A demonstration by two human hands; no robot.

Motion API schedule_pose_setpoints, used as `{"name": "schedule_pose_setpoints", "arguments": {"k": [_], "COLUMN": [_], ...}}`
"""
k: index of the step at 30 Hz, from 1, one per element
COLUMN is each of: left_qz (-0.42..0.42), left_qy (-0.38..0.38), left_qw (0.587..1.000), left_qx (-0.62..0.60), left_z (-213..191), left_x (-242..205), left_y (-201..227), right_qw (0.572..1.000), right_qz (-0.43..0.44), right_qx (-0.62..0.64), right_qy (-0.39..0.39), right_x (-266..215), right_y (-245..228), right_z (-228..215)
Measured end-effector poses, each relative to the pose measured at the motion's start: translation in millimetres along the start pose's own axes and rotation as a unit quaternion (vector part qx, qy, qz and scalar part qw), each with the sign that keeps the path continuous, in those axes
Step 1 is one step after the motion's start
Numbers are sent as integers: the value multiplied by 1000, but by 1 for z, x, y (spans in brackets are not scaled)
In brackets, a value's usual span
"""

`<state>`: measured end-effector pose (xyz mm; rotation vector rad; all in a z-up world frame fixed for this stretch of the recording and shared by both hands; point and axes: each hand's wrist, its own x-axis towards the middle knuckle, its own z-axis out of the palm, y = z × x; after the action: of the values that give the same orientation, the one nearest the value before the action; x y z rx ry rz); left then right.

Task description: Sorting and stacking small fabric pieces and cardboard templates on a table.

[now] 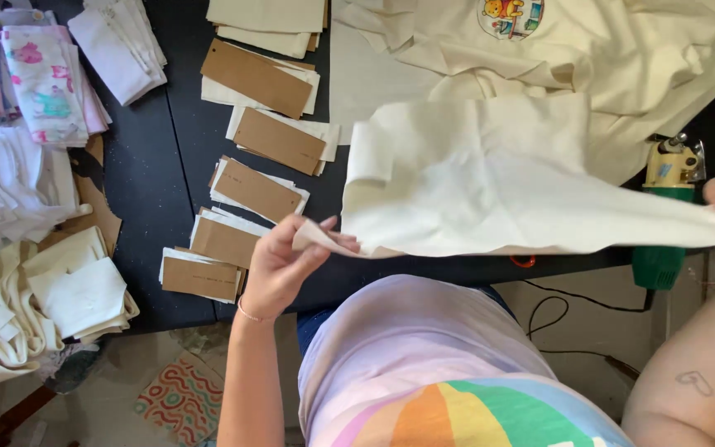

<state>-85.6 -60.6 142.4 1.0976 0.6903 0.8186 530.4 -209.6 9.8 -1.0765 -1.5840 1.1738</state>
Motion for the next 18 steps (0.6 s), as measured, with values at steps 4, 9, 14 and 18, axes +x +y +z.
{"name": "schedule_pose_setpoints", "arguments": {"k": [4, 9, 14, 18], "left_qz": [-167, -198, -191, -185], "left_qy": [30, 19, 183, 265], "left_qw": [974, 970, 964, 940], "left_qx": [149, 137, -30, -108], "left_z": [-18, -17, -7, -14], "left_x": [-41, -60, -45, -39], "left_y": [-52, -103, -119, -153], "right_qw": [989, 905, 906, 881], "right_qz": [144, 352, 281, 313], "right_qx": [-39, -91, -12, -111], "right_qy": [12, 221, 316, 338], "right_x": [40, 67, 129, 158], "right_y": [-57, -43, -65, -44], "right_z": [92, 138, 158, 154]}}
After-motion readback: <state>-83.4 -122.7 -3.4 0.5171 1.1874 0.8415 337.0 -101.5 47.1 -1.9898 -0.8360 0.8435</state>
